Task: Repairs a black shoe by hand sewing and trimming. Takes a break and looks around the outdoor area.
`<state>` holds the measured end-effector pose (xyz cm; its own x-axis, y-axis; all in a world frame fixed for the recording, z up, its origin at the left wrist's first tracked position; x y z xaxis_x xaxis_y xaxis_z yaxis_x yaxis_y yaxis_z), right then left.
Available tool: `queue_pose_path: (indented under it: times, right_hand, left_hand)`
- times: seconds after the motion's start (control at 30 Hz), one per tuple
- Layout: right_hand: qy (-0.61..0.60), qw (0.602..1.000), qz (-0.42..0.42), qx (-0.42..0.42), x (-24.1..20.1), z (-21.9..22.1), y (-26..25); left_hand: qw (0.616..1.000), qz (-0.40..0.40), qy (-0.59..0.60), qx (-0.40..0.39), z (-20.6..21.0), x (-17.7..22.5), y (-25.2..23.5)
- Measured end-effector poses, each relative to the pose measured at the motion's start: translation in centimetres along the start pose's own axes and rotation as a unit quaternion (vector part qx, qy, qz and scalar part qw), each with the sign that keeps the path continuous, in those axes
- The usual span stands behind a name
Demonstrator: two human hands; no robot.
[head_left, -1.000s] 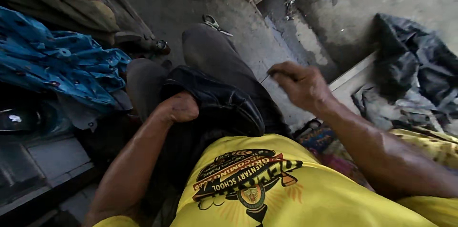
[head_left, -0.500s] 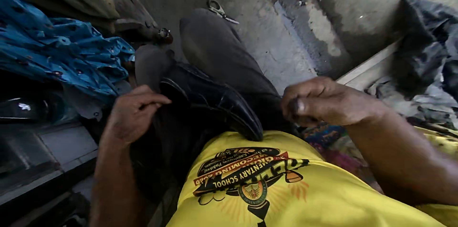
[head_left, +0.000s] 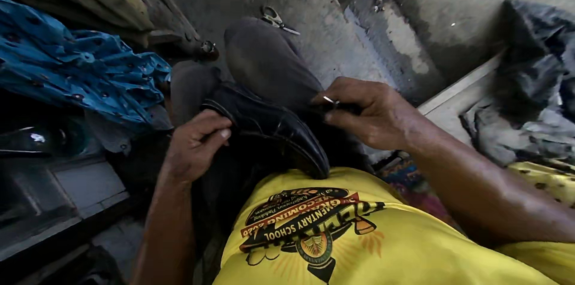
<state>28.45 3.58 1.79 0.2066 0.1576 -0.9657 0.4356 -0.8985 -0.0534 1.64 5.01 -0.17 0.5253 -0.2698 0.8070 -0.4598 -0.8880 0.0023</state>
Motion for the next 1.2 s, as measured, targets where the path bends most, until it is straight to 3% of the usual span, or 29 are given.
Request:
queue_pose_path:
  times: [0.2,0.4,0.53,0.7,0.87,1.2]
  right_hand:
    - [-0.053,0.994,0.034,-0.087,0.6,2.3,-1.3]
    - [-0.26,0.956,0.116,-0.071,1.7,-1.4,1.0]
    - [-0.162,0.983,0.089,0.02,2.0,-2.5,0.7]
    - [-0.069,0.994,0.049,-0.071,1.2,1.9,-0.7]
    - [-0.173,0.968,0.115,-0.144,0.9,2.5,-0.2]
    - [-0.351,0.926,0.106,-0.095,1.5,-0.5,2.8]
  left_hand:
    - [0.99,-0.013,-0.125,-0.068,2.6,0.2,-1.2]
    - [0.975,-0.07,-0.149,-0.148,3.9,-0.6,-0.9]
    - [0.976,-0.06,-0.138,-0.16,4.2,-0.7,-1.1]
    - [0.971,-0.07,-0.135,-0.187,4.6,-0.7,-1.1]
    - [0.965,-0.079,-0.143,-0.207,4.6,-0.5,-1.0]
    - [0.972,-0.081,-0.117,-0.188,4.4,-1.0,-0.9]
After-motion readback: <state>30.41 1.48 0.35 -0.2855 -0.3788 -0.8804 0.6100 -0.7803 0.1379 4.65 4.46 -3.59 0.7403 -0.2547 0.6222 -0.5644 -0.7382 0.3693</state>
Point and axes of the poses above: each hand's wrist, its own y-axis away from the middle knuckle, its own z-axis out of the palm, x = y × z, the point moved 10 cm from there along -y, towards the middle knuckle, and after that the axes turned 9 degrees about -y, right-handed, at the moved point
